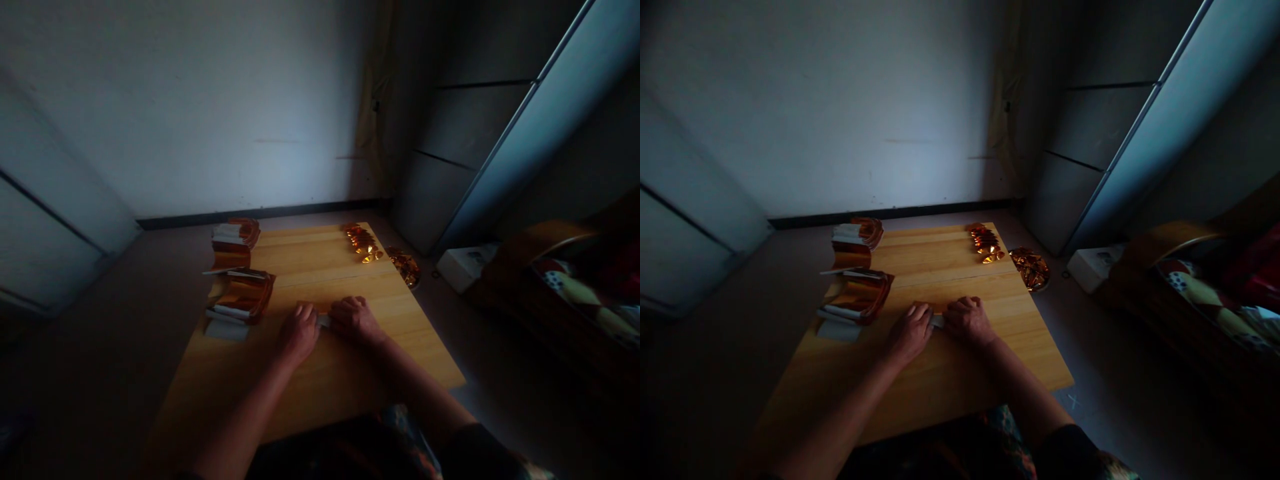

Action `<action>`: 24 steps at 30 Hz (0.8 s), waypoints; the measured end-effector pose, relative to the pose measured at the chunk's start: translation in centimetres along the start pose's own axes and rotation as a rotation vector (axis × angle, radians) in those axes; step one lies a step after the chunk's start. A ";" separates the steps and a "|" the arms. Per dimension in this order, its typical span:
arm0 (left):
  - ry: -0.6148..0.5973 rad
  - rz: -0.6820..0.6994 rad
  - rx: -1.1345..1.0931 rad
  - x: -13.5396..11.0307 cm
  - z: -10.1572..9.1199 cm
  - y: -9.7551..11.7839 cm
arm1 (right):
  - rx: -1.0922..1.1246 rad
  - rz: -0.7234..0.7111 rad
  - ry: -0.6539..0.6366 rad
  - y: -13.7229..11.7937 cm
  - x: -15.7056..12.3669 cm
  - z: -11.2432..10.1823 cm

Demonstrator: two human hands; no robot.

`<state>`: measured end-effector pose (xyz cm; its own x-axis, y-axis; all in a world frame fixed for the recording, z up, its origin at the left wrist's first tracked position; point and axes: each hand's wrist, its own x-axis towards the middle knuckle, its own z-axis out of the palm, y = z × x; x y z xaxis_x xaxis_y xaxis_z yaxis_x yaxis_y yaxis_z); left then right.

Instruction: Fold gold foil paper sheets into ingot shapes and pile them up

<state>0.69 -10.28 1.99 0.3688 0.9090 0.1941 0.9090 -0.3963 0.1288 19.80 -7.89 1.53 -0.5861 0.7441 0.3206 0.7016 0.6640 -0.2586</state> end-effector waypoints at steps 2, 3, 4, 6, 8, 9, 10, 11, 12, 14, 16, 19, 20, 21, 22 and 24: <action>0.002 -0.002 -0.014 -0.1 0.2 -0.1 | 0.024 -0.027 0.003 0.2 0.1 0.3; 0.000 -0.005 -0.021 -0.2 0.2 -0.1 | 0.035 -0.036 0.000 0.2 0.3 0.5; -0.002 -0.008 -0.026 -0.3 0.2 -0.1 | 0.044 -0.041 -0.004 0.3 0.4 0.7; -0.005 -0.015 -0.031 -0.4 0.1 -0.1 | 0.064 -0.037 -0.010 0.6 0.7 1.2; -0.002 -0.019 -0.028 -0.6 0.1 0.0 | 0.092 -0.020 -0.008 0.9 1.1 1.6; 0.004 -0.022 -0.022 -0.7 0.2 0.0 | 0.109 -0.013 -0.008 1.1 1.2 1.7; 0.012 -0.029 -0.013 -0.8 0.3 0.0 | 0.126 -0.008 -0.011 1.3 1.4 1.8; 0.023 -0.034 -0.003 -0.9 0.4 0.0 | 0.142 -0.004 -0.016 1.5 1.5 1.9; 0.040 -0.039 0.006 -1.0 0.6 0.1 | 0.156 0.001 -0.022 1.6 1.7 1.9; 0.088 -0.042 0.015 -1.1 0.9 0.1 | 0.177 0.015 -0.040 1.8 1.9 1.8; 0.137 -0.031 0.014 -1.1 1.2 0.1 | 0.194 0.035 -0.059 2.0 2.1 1.8; 0.163 -0.023 0.015 -1.1 1.3 0.1 | 0.210 0.058 -0.074 1.9 2.3 1.7; 0.160 -0.020 0.017 -1.2 1.2 0.1 | 0.212 0.065 -0.073 1.8 2.4 1.7; 0.155 -0.017 0.018 -1.2 1.1 0.0 | 0.209 0.072 -0.072 1.7 2.4 1.7; 0.150 -0.012 0.017 -1.3 1.0 0.0 | 0.202 0.078 -0.074 1.6 2.4 1.6; 0.137 -0.002 0.005 -1.4 1.0 -0.1 | 0.178 0.096 -0.087 1.3 2.5 1.4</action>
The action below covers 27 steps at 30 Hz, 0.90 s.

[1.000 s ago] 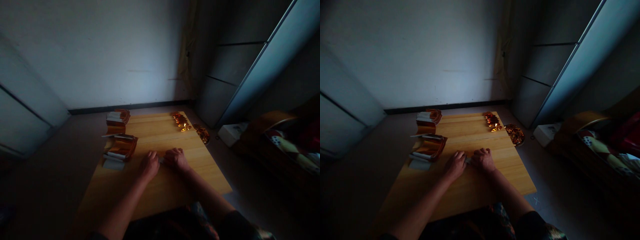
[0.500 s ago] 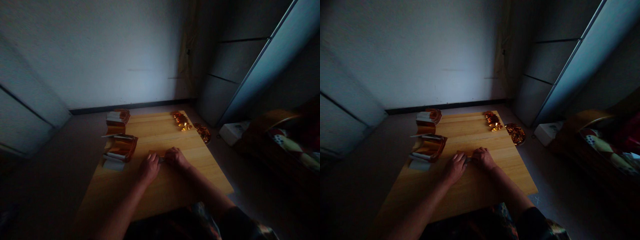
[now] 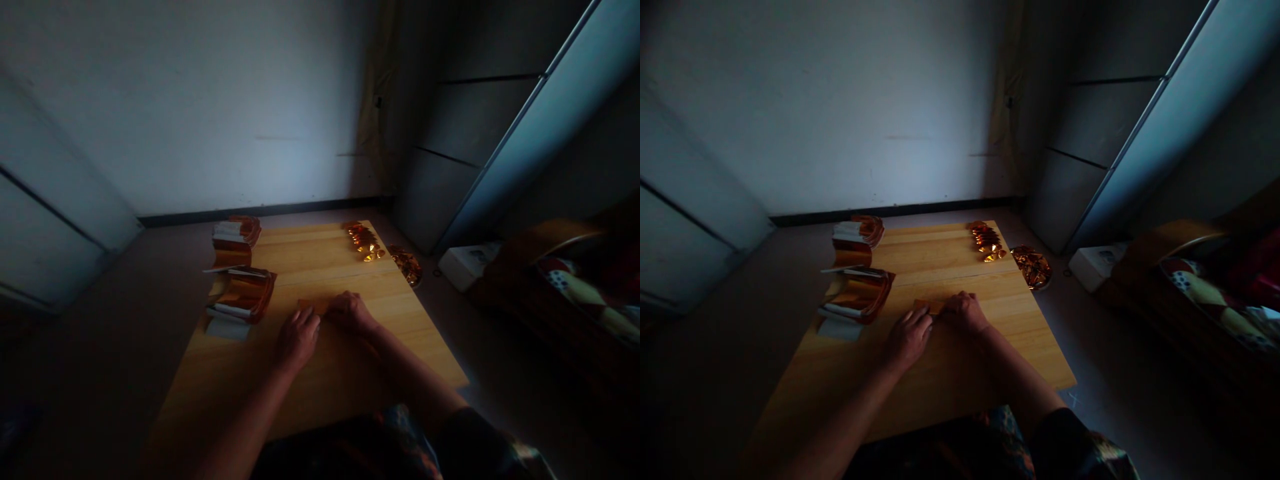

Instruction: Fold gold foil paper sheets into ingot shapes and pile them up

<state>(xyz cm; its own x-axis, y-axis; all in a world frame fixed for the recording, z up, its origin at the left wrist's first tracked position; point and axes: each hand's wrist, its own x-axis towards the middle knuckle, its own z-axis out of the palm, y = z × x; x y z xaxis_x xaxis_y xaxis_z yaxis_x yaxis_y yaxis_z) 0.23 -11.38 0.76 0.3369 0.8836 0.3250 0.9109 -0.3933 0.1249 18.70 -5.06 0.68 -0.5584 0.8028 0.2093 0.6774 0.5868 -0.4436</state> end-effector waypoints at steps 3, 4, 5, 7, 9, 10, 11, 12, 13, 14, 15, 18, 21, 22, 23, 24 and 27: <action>-0.007 -0.003 -0.044 -0.3 0.1 -0.2 | -0.057 0.029 -0.030 -0.6 0.1 -0.3; -0.003 -0.006 -0.062 -0.4 0.2 -0.3 | -0.075 0.036 -0.041 -0.7 0.1 -0.4; 0.001 -0.008 -0.078 -0.5 0.2 -0.4 | -0.089 0.042 -0.052 -0.9 0.2 -0.5; -0.002 0.000 -0.101 -0.7 0.3 -0.5 | -0.112 0.070 -0.076 -1.3 0.4 -0.7; -0.012 0.006 -0.109 -0.8 0.2 -0.5 | -0.130 0.114 -0.100 -1.6 0.6 -0.8; -0.021 0.010 -0.111 -0.8 0.2 -0.5 | -0.137 0.133 -0.112 -1.8 0.7 -0.9; -0.032 0.012 -0.112 -0.8 0.1 -0.5 | -0.144 0.150 -0.123 -1.9 0.8 -0.9; -0.042 0.011 -0.112 -0.8 0.0 -0.5 | -0.150 0.163 -0.130 -2.0 0.9 -0.9; -0.050 0.006 -0.113 -0.8 -0.1 -0.4 | -0.156 0.171 -0.135 -2.1 0.9 -0.9; -0.057 0.004 -0.114 -0.8 -0.2 -0.4 | -0.163 0.176 -0.136 -2.2 1.0 -0.9; -0.061 0.001 -0.115 -0.8 -0.2 -0.4 | -0.170 0.179 -0.133 -2.2 1.0 -0.9; -0.059 -0.002 -0.112 -0.9 -0.3 -0.4 | -0.177 0.184 -0.124 -2.1 1.0 -0.8; -0.059 0.019 -0.103 -1.0 -0.3 -0.4 | -0.170 0.201 -0.127 -2.1 1.0 -0.7; -0.058 0.025 -0.102 -1.0 -0.4 -0.3 | -0.166 0.203 -0.129 -2.2 1.1 -0.7; -0.059 0.029 -0.102 -1.0 -0.4 -0.3 | -0.164 0.203 -0.129 -2.2 1.1 -0.7; -0.059 0.029 -0.102 -1.0 -0.4 -0.2 | -0.162 0.202 -0.129 -2.2 1.1 -0.7; -0.068 0.019 -0.097 -0.9 -0.6 0.0 | -0.149 0.204 -0.114 -2.2 1.0 -0.6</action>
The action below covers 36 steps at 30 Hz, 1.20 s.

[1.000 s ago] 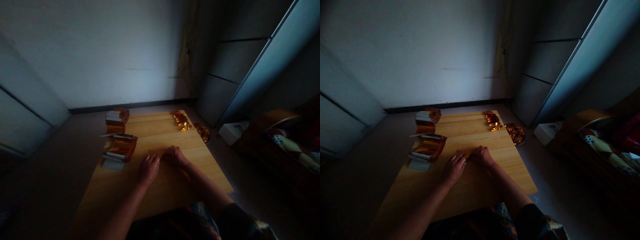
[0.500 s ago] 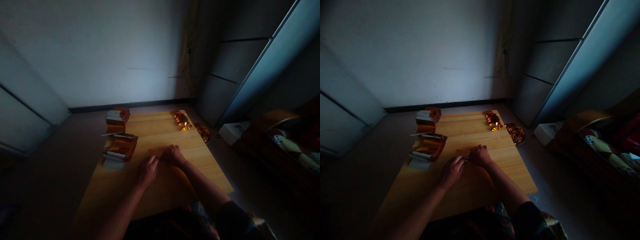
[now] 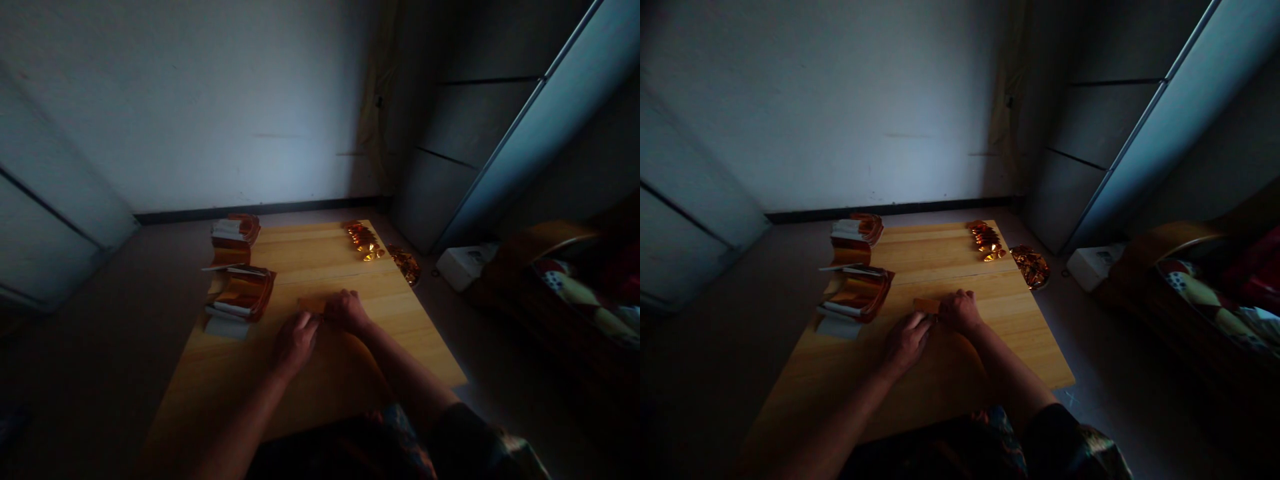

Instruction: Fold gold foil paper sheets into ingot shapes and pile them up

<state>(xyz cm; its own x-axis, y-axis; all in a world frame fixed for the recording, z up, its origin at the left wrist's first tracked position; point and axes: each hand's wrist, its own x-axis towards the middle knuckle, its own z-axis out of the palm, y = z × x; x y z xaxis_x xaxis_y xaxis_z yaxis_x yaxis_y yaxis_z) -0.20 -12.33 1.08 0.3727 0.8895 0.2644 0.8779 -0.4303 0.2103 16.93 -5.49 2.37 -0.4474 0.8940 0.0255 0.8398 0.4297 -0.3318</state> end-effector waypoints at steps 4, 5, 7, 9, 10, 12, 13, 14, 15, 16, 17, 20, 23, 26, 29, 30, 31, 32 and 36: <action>-0.010 -0.008 0.025 0.1 -0.2 0.3 | 0.029 0.039 0.024 -0.1 -0.2 -0.1; -0.013 -0.011 0.029 0.1 -0.2 0.3 | 0.034 0.051 0.026 -0.2 -0.2 -0.1; -0.020 -0.021 0.021 0.2 -0.3 0.3 | 0.052 0.067 0.027 -0.2 -0.1 -0.1; -0.021 -0.030 -0.003 0.3 -0.4 0.4 | 0.071 0.063 0.023 -0.2 0.0 -0.1; -0.019 -0.033 -0.013 0.3 -0.4 0.4 | 0.074 0.065 0.021 -0.2 0.0 -0.1; -0.019 -0.034 -0.018 0.4 -0.6 0.5 | 0.064 0.081 0.015 -0.3 0.1 0.0; -0.021 -0.038 -0.011 0.4 -0.6 0.6 | 0.056 0.090 0.014 -0.3 0.1 0.0; -0.023 -0.043 0.000 0.5 -0.6 0.7 | 0.050 0.098 0.016 -0.4 0.2 0.0; -0.025 -0.050 0.013 0.5 -0.6 0.8 | 0.047 0.099 0.019 -0.5 0.2 0.1; -0.027 -0.055 0.022 0.5 -0.6 0.8 | 0.047 0.097 0.022 -0.5 0.1 0.0; -0.029 -0.058 0.028 0.5 -0.5 0.8 | 0.049 0.094 0.024 -0.6 0.1 0.0; -0.033 -0.053 0.031 0.4 -0.2 0.8 | 0.059 0.094 0.022 -0.5 0.0 0.0; -0.031 -0.038 0.028 0.2 -0.1 0.6 | 0.079 0.093 0.028 -0.3 0.0 0.0; -0.027 0.009 0.007 -0.2 -0.1 0.1 | 0.090 0.074 0.015 -0.2 0.1 0.0; -0.019 0.070 -0.039 -0.6 -0.1 -0.4 | 0.077 0.068 0.004 -0.2 0.1 -0.1; -0.018 0.083 -0.054 -0.7 -0.1 -0.5 | 0.073 0.072 0.004 -0.2 0.1 -0.1; -0.016 0.089 -0.065 -0.7 -0.1 -0.6 | 0.071 0.077 0.004 -0.3 0.1 -0.1; -0.013 0.089 -0.071 -0.8 -0.1 -0.7 | 0.071 0.081 0.004 -0.3 0.1 -0.2; -0.007 0.086 -0.072 -0.8 0.0 -0.6 | 0.070 0.089 0.003 -0.4 0.0 -0.2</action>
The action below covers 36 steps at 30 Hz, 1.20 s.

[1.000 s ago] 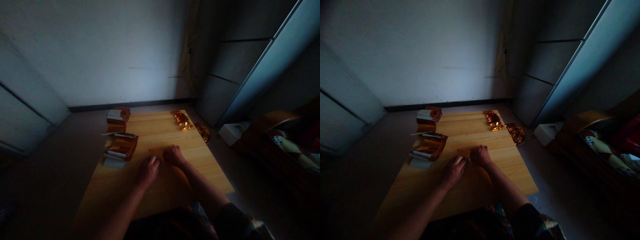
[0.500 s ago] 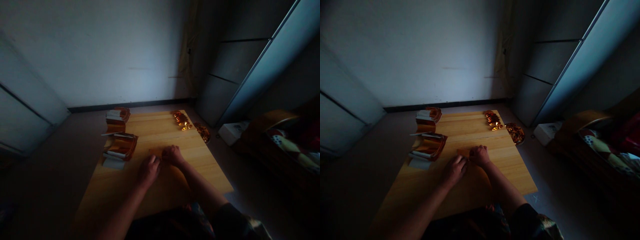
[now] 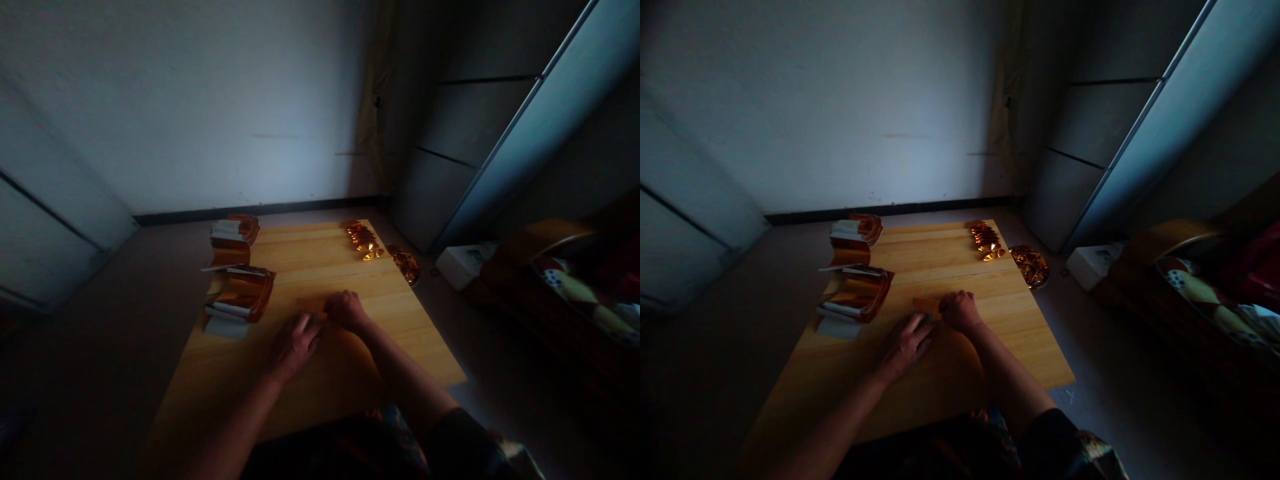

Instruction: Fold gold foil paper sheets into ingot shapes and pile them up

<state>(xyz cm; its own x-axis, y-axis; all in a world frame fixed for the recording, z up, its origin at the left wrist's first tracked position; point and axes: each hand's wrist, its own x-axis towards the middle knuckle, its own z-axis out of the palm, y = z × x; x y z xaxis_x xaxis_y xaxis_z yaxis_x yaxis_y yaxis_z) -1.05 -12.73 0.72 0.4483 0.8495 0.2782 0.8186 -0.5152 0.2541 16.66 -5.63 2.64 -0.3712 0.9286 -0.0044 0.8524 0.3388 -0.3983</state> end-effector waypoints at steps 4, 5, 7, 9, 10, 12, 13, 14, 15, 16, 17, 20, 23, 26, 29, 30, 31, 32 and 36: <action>0.006 0.011 0.000 0.0 0.0 0.0 | -0.008 0.005 0.004 0.0 0.0 0.0; 0.007 0.010 0.002 0.0 0.0 0.0 | -0.009 0.005 0.004 0.1 0.0 0.0; 0.003 0.008 0.008 0.0 0.1 0.0 | -0.015 0.008 0.004 0.1 0.1 0.1; 0.001 -0.001 0.014 0.0 0.1 0.0 | -0.023 0.014 0.004 0.1 0.2 0.2; 0.002 -0.007 0.015 0.0 0.2 0.1 | -0.027 0.014 0.004 0.1 0.2 0.3; 0.009 -0.015 0.015 0.0 0.2 0.1 | -0.031 0.010 0.002 0.1 0.2 0.3; 0.012 -0.014 0.015 0.0 0.2 0.1 | -0.031 0.010 0.002 0.0 0.2 0.3; 0.011 -0.008 0.016 0.0 0.2 0.1 | -0.032 0.014 0.004 0.0 0.2 0.3; 0.011 0.000 0.018 0.0 0.3 0.1 | -0.033 0.019 0.006 0.0 0.2 0.3; 0.011 0.005 0.022 0.0 0.3 0.1 | -0.035 0.024 0.009 -0.1 0.1 0.2; 0.016 0.007 0.027 0.0 0.3 0.1 | -0.035 0.026 0.012 -0.1 0.1 0.2; 0.019 -0.010 0.044 0.0 0.3 0.1 | -0.019 0.015 0.021 -0.1 -0.1 0.1; 0.002 -0.024 0.042 0.1 0.0 0.4 | 0.003 0.012 0.030 0.0 -0.1 0.1; -0.018 -0.015 0.010 0.3 -0.5 0.5 | 0.027 0.017 0.025 0.2 0.0 -0.1; -0.023 -0.014 -0.033 0.7 -0.9 0.2 | 0.055 -0.029 0.059 0.5 -0.3 -0.2; -0.022 -0.014 -0.041 0.8 -1.0 0.0 | 0.056 -0.058 0.073 0.6 -0.5 -0.2; -0.023 -0.010 -0.039 1.0 -1.0 -0.3 | 0.050 -0.092 0.082 0.7 -0.7 -0.2; -0.021 -0.005 -0.029 1.3 -1.0 -0.7 | 0.037 -0.128 0.083 0.7 -1.0 -0.1; 0.050 0.041 0.055 2.1 -0.8 -2.1 | -0.051 -0.213 0.104 0.1 -2.3 0.7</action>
<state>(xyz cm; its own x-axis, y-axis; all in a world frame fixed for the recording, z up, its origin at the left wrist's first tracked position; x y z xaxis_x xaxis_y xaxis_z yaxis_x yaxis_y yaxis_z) -2.11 -9.92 1.51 0.4643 0.8203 0.3338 0.8190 -0.5412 0.1906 17.32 -7.85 2.00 -0.5069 0.8450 0.1702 0.7772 0.5335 -0.3337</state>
